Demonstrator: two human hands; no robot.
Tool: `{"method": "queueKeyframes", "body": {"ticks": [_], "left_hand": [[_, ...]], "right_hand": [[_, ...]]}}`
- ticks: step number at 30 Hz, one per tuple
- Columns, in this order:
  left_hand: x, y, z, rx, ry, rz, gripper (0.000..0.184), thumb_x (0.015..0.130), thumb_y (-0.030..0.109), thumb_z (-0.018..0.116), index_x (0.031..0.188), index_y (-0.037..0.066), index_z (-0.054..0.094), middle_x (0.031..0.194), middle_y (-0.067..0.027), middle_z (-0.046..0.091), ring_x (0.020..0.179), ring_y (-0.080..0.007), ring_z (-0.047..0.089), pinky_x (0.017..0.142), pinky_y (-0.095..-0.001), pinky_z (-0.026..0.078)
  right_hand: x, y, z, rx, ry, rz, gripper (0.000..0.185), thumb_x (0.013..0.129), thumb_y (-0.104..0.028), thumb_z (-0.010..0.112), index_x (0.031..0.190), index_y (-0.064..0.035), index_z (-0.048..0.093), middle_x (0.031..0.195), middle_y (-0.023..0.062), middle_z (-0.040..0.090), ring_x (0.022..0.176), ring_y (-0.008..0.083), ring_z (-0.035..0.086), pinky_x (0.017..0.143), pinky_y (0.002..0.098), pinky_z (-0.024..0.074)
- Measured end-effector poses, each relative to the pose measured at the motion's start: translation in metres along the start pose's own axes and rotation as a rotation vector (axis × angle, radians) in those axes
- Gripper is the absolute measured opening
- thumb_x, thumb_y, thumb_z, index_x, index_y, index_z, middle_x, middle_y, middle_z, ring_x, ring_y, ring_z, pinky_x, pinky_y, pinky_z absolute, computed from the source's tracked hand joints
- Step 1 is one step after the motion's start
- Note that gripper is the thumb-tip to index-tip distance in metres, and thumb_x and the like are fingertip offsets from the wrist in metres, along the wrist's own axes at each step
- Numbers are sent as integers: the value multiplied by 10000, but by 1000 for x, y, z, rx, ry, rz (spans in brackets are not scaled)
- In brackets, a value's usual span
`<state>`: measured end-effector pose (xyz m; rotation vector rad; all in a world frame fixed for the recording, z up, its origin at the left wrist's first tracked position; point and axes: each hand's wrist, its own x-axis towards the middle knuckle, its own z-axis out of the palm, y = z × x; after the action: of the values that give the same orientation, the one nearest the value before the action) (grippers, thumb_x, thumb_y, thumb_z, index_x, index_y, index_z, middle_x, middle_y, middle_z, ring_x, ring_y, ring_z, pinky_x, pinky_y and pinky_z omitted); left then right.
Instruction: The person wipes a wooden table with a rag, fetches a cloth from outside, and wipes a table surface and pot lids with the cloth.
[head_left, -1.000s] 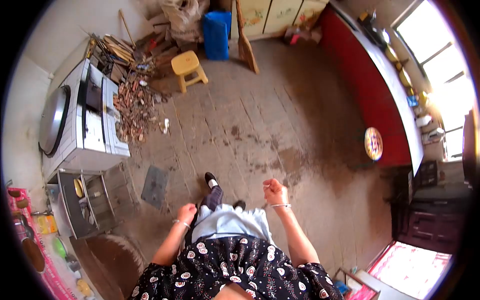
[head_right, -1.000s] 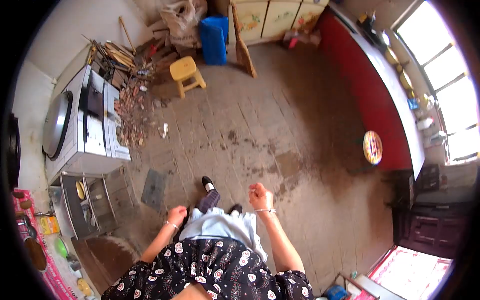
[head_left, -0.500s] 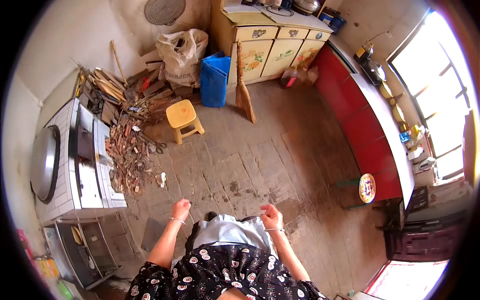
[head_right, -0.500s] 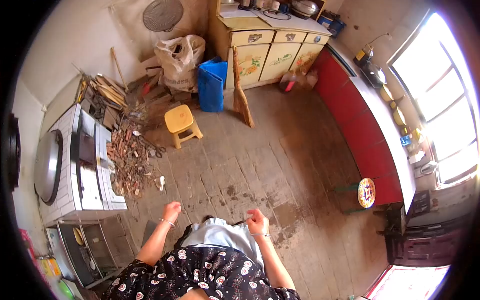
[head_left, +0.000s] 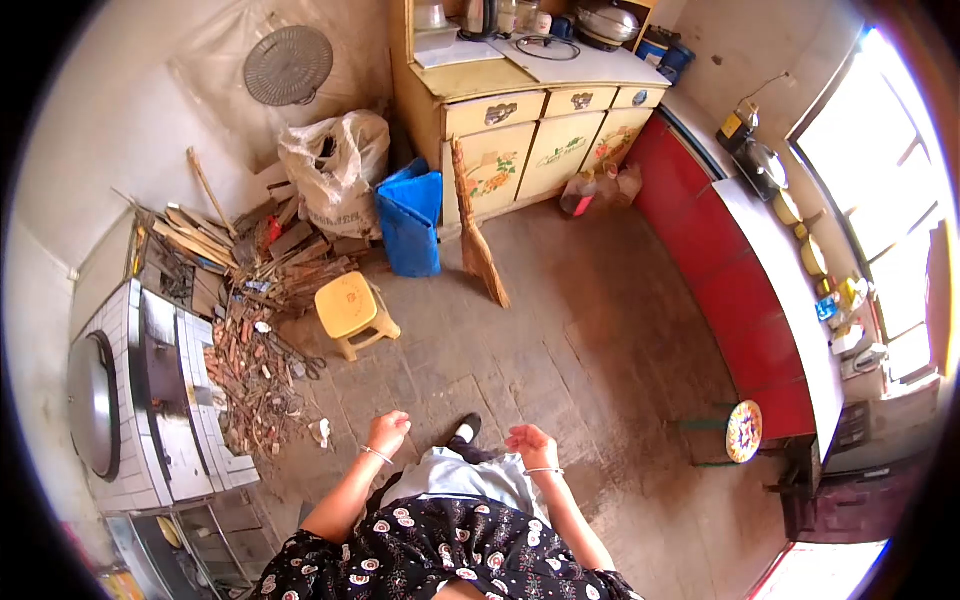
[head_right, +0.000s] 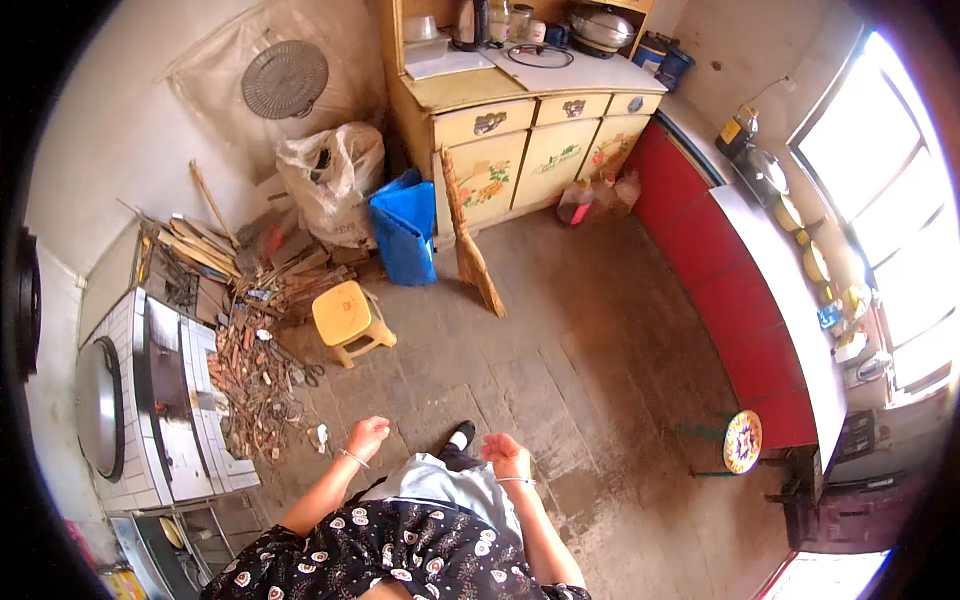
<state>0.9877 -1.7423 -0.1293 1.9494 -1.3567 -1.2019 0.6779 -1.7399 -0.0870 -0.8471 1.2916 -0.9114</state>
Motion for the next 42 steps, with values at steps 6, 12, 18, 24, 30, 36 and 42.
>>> {"method": "queueKeyframes", "body": {"ticks": [6, 12, 18, 24, 30, 36, 42], "left_hand": [[88, 49, 0, 29, 42, 9, 256, 800, 149, 602, 1013, 9, 619, 959, -126, 661, 890, -196, 635, 791, -306, 494], [194, 104, -7, -92, 51, 100, 296, 799, 125, 599, 1071, 6, 586, 1007, -114, 648, 931, -185, 617, 829, -299, 478], [306, 180, -41, -224, 92, 193, 281, 819, 81, 583, 1080, -22, 574, 1013, -104, 637, 906, -169, 613, 810, -280, 483], [398, 254, -71, -246, 139, 336, 259, 793, 94, 604, 1023, -25, 604, 962, -154, 656, 884, -204, 643, 778, -301, 505], [475, 294, -83, -245, 107, 387, 266, 777, 99, 611, 1010, -28, 604, 952, -154, 658, 861, -207, 647, 757, -294, 509], [527, 360, -61, -241, 3, 392, 279, 802, 72, 596, 1058, -36, 575, 973, -109, 649, 891, -169, 621, 757, -286, 504], [572, 446, -21, -230, 21, 524, 282, 802, 53, 598, 1072, -25, 567, 987, -110, 646, 929, -182, 620, 785, -289, 503]], "right_hand": [[84, -60, -29, -164, 118, 7, 106, 827, 24, 506, 891, 20, 590, 735, 78, 629, 627, 106, 572, 579, 231, 466], [135, -81, -48, -87, 172, 27, 98, 832, 5, 520, 895, 16, 595, 746, 79, 632, 645, 124, 599, 578, 240, 480], [173, -83, -44, -57, 257, 112, 111, 844, -47, 530, 912, 0, 603, 763, 83, 653, 606, 120, 589, 558, 235, 461], [236, -141, -17, -42, 366, 87, 115, 841, -39, 523, 907, -6, 611, 745, 81, 652, 592, 122, 592, 524, 226, 445], [288, -179, -9, -88, 439, 109, 118, 837, -39, 523, 908, -10, 612, 745, 80, 655, 599, 129, 603, 528, 229, 457], [317, -182, -40, -5, 501, 232, 112, 827, -4, 515, 899, 26, 596, 741, 100, 635, 624, 155, 612, 566, 261, 509], [378, -187, -122, 65, 536, 208, 91, 812, 7, 511, 857, 24, 587, 694, 104, 623, 585, 155, 597, 538, 268, 502]]}}
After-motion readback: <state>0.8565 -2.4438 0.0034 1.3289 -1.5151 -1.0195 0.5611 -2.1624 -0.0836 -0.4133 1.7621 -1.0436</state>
